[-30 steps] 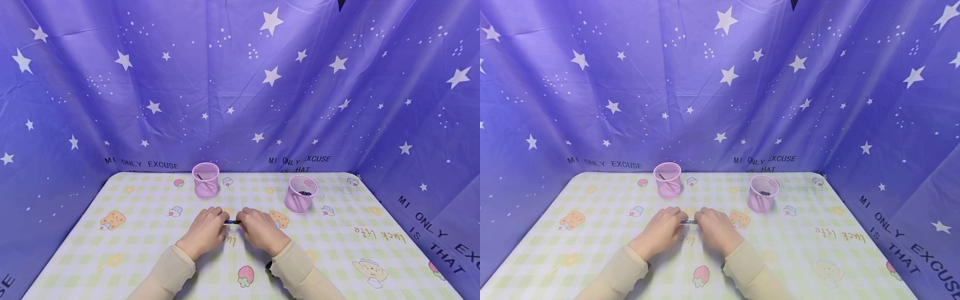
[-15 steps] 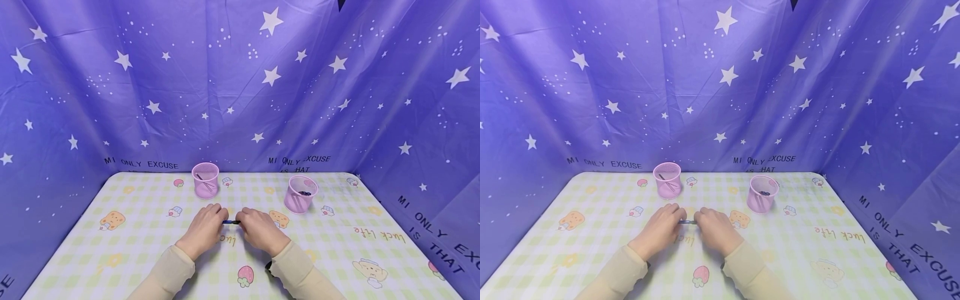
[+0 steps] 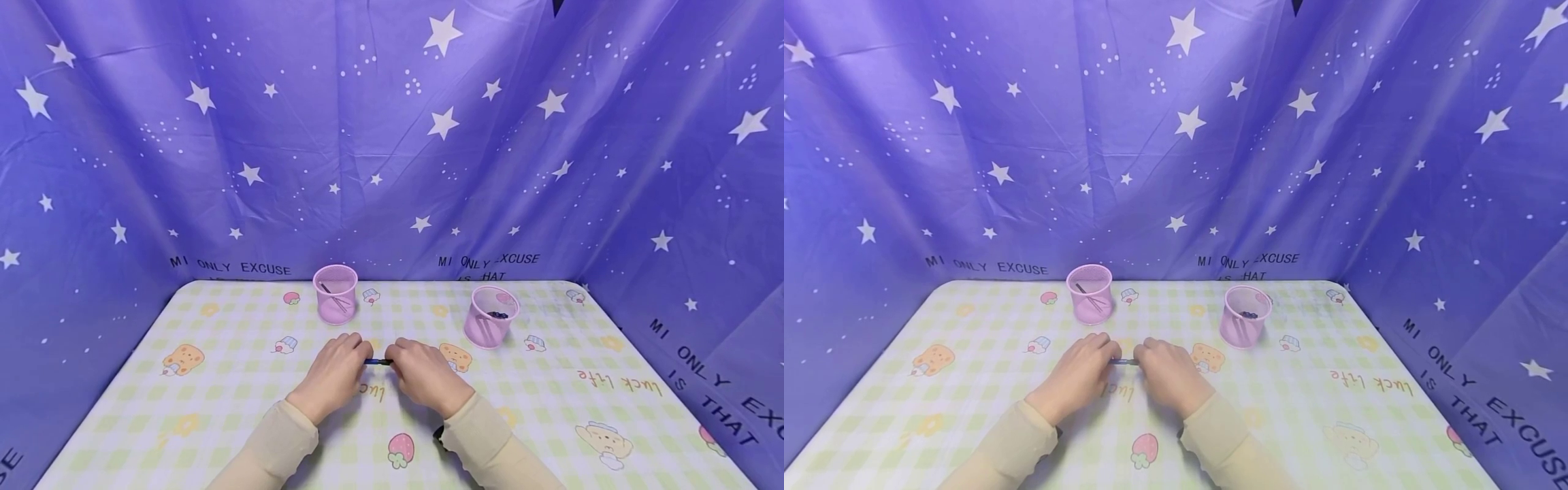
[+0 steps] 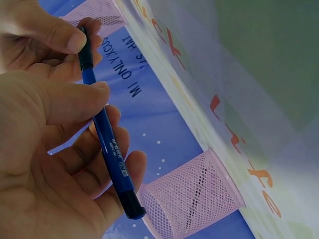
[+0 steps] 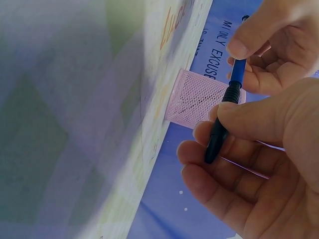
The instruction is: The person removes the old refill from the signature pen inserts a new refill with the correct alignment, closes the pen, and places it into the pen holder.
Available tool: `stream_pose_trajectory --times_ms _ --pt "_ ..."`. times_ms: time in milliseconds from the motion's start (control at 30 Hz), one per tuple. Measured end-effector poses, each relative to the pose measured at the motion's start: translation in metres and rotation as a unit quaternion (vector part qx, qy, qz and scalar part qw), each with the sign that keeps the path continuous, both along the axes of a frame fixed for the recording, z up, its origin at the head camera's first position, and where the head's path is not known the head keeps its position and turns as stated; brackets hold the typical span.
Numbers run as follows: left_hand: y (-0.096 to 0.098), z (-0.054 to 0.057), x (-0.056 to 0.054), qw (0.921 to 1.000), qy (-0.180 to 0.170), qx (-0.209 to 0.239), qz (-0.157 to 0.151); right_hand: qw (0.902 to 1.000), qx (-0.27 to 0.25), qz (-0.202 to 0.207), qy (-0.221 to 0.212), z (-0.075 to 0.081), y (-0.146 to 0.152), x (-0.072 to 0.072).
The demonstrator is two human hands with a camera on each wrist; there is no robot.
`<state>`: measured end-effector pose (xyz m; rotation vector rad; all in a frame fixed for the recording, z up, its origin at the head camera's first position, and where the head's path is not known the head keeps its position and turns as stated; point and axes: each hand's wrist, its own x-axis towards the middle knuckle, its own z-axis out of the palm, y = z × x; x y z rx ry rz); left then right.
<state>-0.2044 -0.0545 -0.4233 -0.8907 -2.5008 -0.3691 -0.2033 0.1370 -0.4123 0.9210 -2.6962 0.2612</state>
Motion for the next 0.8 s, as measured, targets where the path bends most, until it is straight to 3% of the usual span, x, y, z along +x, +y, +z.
stream_pose_trajectory --times_ms 800 --pt "-0.0019 0.0015 -0.0001 0.9998 -0.015 -0.012 0.008 0.9999 0.004 -0.009 -0.006 0.0023 0.0013 0.0001"
